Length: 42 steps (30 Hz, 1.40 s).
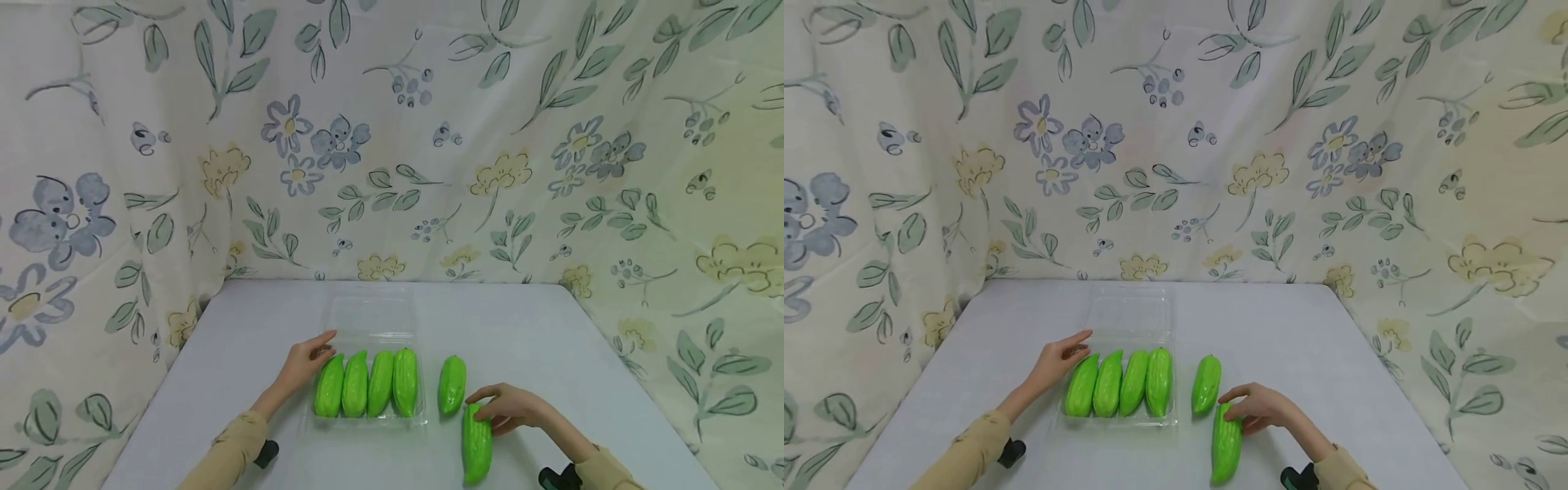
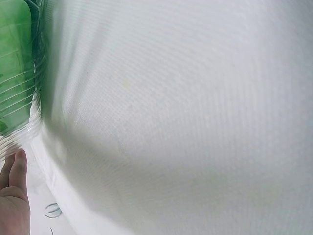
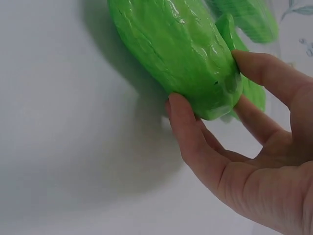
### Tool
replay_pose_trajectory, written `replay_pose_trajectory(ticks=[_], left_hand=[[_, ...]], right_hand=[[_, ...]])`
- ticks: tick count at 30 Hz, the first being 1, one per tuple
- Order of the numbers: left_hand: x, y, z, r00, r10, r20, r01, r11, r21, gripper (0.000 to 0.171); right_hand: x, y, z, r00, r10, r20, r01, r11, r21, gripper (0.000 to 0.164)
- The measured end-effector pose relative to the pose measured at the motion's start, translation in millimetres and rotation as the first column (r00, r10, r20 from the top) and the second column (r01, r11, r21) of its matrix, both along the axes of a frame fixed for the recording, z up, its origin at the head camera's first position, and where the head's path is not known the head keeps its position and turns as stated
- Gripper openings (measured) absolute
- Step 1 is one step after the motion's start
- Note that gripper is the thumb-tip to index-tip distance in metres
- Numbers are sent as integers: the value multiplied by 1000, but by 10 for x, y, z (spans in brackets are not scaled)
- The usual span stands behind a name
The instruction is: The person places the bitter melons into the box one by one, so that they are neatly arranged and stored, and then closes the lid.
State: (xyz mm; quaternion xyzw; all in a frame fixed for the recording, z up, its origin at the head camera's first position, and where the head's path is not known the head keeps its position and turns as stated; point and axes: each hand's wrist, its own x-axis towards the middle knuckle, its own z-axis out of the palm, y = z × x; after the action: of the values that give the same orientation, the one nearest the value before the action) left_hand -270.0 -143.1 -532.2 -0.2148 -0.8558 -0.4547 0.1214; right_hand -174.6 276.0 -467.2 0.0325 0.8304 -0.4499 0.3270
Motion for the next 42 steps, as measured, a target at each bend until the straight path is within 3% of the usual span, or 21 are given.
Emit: replay_pose_trajectory(ticks=[18,27,35,42], left_hand=[[33,7,-7,999,28,23,-28,1000,-10,42],[24,8,36,999,32,44,-32,999,-4,42],[16,-1,33,1000,11,-8,-11,1000,-15,42],[16,4,23,1000,7,1,-7,1000,-9,42]], right_hand=[[-314,361,81,998,-10,-58,-4,973,-230,55],[-368,454,68,997,1,-72,-24,948,-318,58],[-396,482,27,996,-60,-73,30,934,-356,57],[-416,505,36,993,-93,-76,54,912,-407,56]])
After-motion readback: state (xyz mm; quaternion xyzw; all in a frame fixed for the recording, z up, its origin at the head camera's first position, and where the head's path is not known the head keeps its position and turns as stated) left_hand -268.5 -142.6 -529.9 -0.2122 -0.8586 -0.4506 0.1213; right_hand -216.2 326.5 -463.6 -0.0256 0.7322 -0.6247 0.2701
